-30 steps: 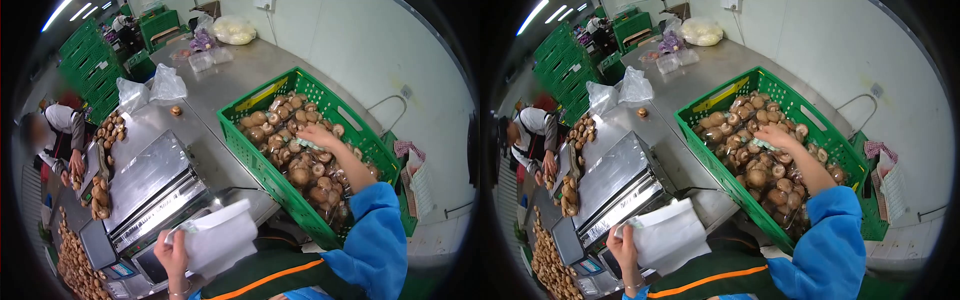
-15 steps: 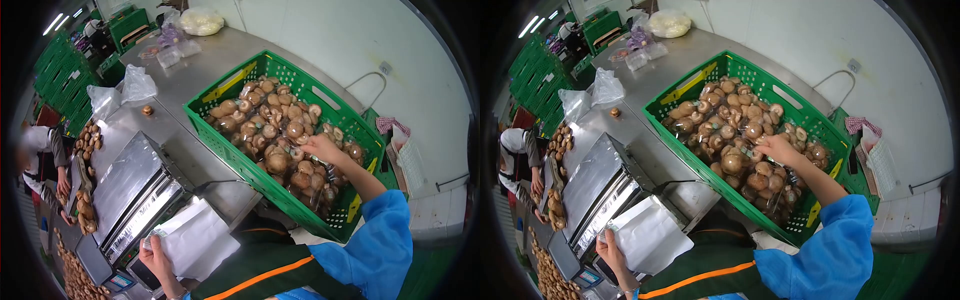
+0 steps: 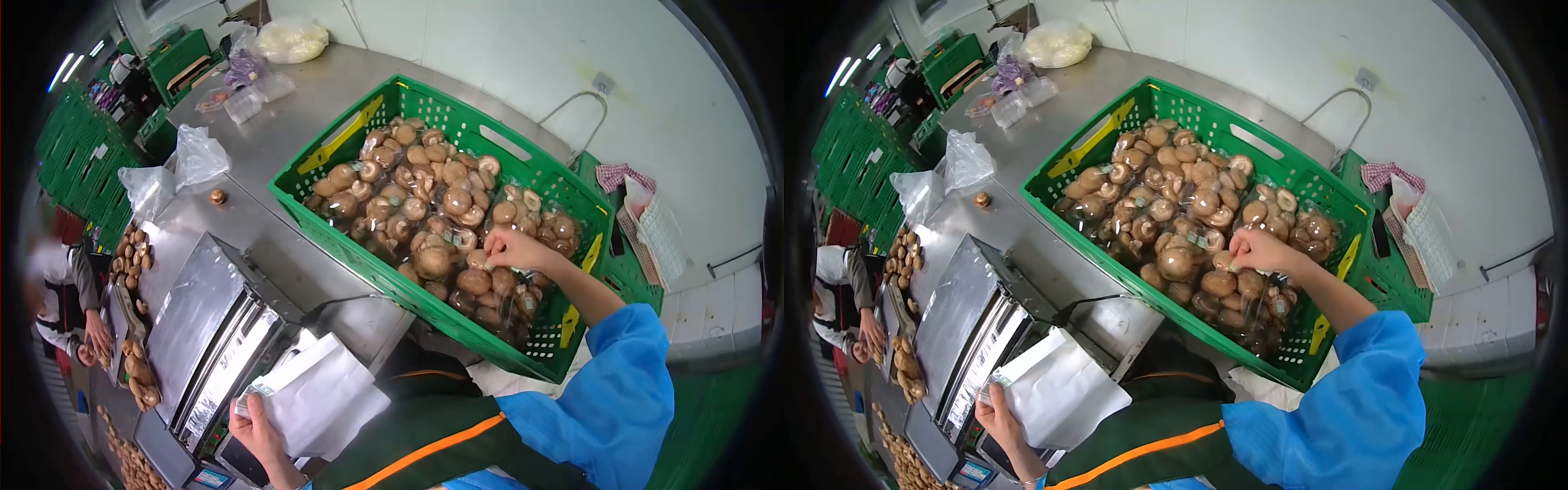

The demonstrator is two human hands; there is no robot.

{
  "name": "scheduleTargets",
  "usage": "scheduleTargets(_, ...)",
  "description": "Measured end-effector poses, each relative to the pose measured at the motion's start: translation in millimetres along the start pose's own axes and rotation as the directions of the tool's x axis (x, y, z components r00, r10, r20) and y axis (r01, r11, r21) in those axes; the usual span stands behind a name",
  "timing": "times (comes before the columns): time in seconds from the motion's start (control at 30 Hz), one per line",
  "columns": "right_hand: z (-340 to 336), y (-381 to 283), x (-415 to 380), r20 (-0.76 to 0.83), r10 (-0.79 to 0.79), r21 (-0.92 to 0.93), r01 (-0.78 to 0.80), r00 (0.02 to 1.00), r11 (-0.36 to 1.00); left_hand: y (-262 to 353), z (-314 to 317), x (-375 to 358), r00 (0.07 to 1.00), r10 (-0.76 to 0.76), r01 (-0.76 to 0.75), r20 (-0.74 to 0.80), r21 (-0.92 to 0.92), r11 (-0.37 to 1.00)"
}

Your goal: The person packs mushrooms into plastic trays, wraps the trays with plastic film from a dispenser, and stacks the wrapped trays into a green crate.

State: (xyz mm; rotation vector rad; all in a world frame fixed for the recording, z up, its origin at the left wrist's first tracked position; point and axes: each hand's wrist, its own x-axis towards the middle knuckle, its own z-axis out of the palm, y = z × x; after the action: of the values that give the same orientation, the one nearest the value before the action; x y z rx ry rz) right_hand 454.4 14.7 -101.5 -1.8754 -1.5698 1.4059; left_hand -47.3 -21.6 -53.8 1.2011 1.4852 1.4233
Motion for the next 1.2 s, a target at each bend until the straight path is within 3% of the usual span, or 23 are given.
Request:
scheduleTargets(0.07,-11,-8,-14,-0.202,-0.065,0.017,0.070,0.977,0.997,-3,-1,3,1.000,-0.018,0.018,0.018,-0.005,1.000)
scheduleTargets(0.1,-23,-8,-25,-0.168,-0.091,0.078,0.105,0.982,0.991,-6,-5,4,1.000,-0.005,0.005,0.007,0.002,1.000)
scheduleTargets(0.13,-31,-18,-41,-0.092,0.009,0.186,0.008,0.996,0.983,-7,-6,6,1.000,0.008,-0.008,-0.003,0.007,1.000)
scheduleTargets(0.2,-43,-34,-64,-0.087,0.259,0.262,-0.229,0.962,0.938,-5,1,8,1.000,-0.002,0.002,0.031,-0.004,1.000)
scheduleTargets(0.27,-66,-15,-72,-0.238,0.118,0.318,-0.038,0.964,0.947,-10,6,10,0.998,-0.021,0.020,0.061,0.010,1.000)
scheduleTargets(0.3,-79,-15,-79,-0.298,0.173,0.383,-0.048,0.939,0.922,-10,8,12,0.997,-0.023,0.023,0.071,0.005,1.000)
scheduleTargets(0.4,-121,22,-84,-0.375,0.155,0.072,-0.138,0.914,0.988,-7,11,17,0.993,-0.045,0.044,0.108,0.008,0.999)
scheduleTargets(0.6,-146,61,-55,-0.327,0.107,-0.030,-0.124,0.939,0.992,-3,27,20,0.982,-0.037,0.030,0.186,0.040,0.999)
scheduleTargets(0.63,-147,69,-50,-0.295,0.071,-0.174,-0.127,0.953,0.976,0,30,20,0.982,-0.033,0.026,0.186,0.040,0.999)
scheduleTargets(0.67,-151,76,-48,-0.298,0.066,-0.174,-0.122,0.952,0.977,6,34,20,0.979,-0.045,0.035,0.198,0.052,0.998)
scheduleTargets(0.73,-154,64,-48,-0.450,-0.006,-0.438,-0.215,0.893,0.873,11,38,21,0.978,-0.059,0.047,0.201,0.064,0.997)
scheduleTargets(0.8,-154,38,-40,-0.443,-0.009,-0.412,-0.195,0.897,0.890,14,36,22,0.950,-0.071,0.034,0.304,0.127,0.991)
scheduleTargets(0.9,-141,3,-8,-0.249,-0.102,-0.001,0.105,0.963,0.995,33,62,17,0.909,-0.097,0.027,0.406,0.173,0.985)
scheduleTargets(0.93,-138,12,4,-0.246,-0.113,-0.005,0.115,0.963,0.993,39,68,18,0.880,-0.109,0.018,0.463,0.197,0.980)
scheduleTargets(0.97,-133,33,27,-0.199,-0.100,-0.040,0.094,0.975,0.995,38,74,23,0.822,0.045,-0.142,0.567,0.127,0.982)
scheduleTargets(1.0,-129,47,50,-0.150,-0.087,-0.080,0.076,0.985,0.994,41,77,25,0.833,0.050,-0.143,0.552,0.127,0.982)
scheduleTargets(1.07,-123,73,64,-0.250,-0.199,-0.143,0.167,0.948,0.976,49,83,25,0.824,-0.084,0.026,0.561,0.110,0.994)
scheduleTargets(1.1,-124,73,64,-0.360,-0.229,-0.183,0.172,0.904,0.968,64,96,20,0.864,-0.183,0.165,0.469,0.079,0.983)
scheduleTargets(1.17,-125,67,61,-0.533,-0.387,-0.493,0.095,0.753,0.865,63,105,20,0.878,-0.176,0.214,0.445,-0.037,0.976)
scheduleTargets(1.2,-117,26,55,-0.474,-0.476,-0.630,0.093,0.741,0.771,58,105,21,0.875,-0.153,0.201,0.459,-0.058,0.978)
